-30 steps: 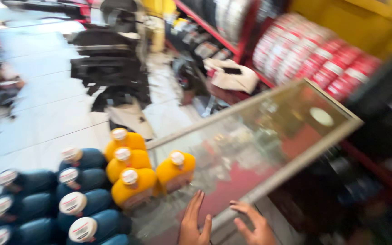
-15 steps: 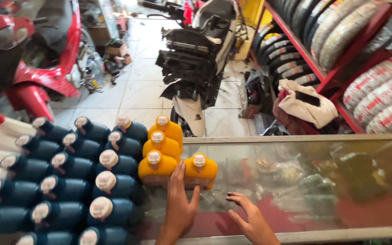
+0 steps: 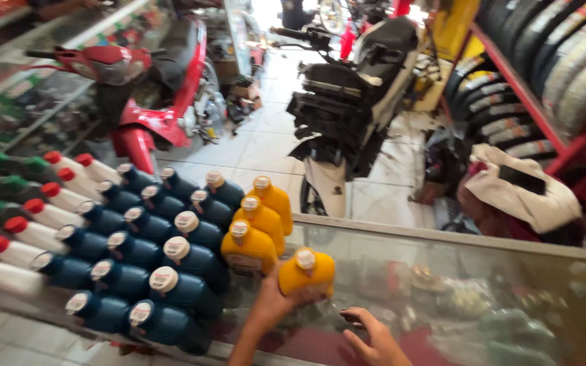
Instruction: The person repeatedly picks up bottles of motor oil from a glass display counter and places them onto a red metal shelf. The person handles black, blue, and yellow bottles, arranging them in rows on the shelf.
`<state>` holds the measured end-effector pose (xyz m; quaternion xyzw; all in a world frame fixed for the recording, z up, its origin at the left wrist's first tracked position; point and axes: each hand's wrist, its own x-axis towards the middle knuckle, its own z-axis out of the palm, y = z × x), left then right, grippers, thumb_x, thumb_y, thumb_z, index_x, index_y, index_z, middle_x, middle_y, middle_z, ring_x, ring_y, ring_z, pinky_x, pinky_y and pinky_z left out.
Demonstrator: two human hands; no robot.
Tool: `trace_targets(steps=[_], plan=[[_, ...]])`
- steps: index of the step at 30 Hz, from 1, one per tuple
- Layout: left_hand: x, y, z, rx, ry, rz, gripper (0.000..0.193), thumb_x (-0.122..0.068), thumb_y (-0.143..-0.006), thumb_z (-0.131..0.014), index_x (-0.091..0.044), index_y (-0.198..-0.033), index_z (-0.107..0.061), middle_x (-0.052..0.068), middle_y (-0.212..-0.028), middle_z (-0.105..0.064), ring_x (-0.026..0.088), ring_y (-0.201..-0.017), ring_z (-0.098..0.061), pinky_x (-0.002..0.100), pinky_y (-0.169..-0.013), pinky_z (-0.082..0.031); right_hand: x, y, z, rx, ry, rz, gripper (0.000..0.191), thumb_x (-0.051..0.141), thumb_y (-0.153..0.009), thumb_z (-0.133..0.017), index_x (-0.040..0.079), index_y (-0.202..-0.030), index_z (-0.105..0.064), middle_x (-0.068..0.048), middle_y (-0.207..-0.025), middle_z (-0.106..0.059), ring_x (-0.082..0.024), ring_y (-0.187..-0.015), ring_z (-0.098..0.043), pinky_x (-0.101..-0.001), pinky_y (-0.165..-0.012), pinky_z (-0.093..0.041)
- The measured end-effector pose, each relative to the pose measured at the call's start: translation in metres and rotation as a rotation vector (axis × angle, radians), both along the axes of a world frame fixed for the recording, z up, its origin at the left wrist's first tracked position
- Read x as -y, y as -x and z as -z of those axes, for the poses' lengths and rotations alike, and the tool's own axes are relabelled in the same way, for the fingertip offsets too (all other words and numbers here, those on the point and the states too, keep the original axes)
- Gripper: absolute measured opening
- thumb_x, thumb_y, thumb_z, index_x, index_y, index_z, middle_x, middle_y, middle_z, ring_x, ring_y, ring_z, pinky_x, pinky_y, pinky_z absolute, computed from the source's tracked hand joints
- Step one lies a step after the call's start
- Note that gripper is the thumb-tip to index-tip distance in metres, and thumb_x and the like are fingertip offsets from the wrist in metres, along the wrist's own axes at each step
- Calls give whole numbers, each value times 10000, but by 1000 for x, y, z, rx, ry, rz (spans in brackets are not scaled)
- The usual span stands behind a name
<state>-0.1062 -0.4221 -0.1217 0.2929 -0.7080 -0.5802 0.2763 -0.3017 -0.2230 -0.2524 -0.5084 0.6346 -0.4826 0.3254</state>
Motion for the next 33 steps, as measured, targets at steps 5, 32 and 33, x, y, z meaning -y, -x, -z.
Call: trace_targets(steps=[5, 32, 33], plan=[[-31, -15, 28, -8, 81, -1, 542, -178, -688, -931, -60, -1151, -674, 60, -1029, -779, 156, -968, -732, 339, -880, -585, 37, -15, 26, -51, 170, 159, 1021, 151, -708, -896, 108, -1529, -290, -172, -1434, -491, -292, -1133, -635, -430, -931, -528], [-154, -393, -51, -124, 76, -1018, 481, -353, -756, -833, -35, -1065, -647, 136, -893, -798, 223, -848, -809, 340, -757, -619, 145, -390, -127, 353, -151, -969, 679, 179, -834, -782, 48, -1411, -450, -99, -1230, -653, -194, -1171, -611, -360, -1006, -484], [-168, -403, -50, -121, 77, -1096, 486, -362, -761, -825, -37, -1075, -645, 138, -892, -794, 232, -848, -811, 344, -761, -619, 149, -409, -126, 355, -185, -1032, 675, 180, -825, -788, 37, -1400, -465, -112, -1213, -661, -208, -1148, -622, -372, -989, -494]])
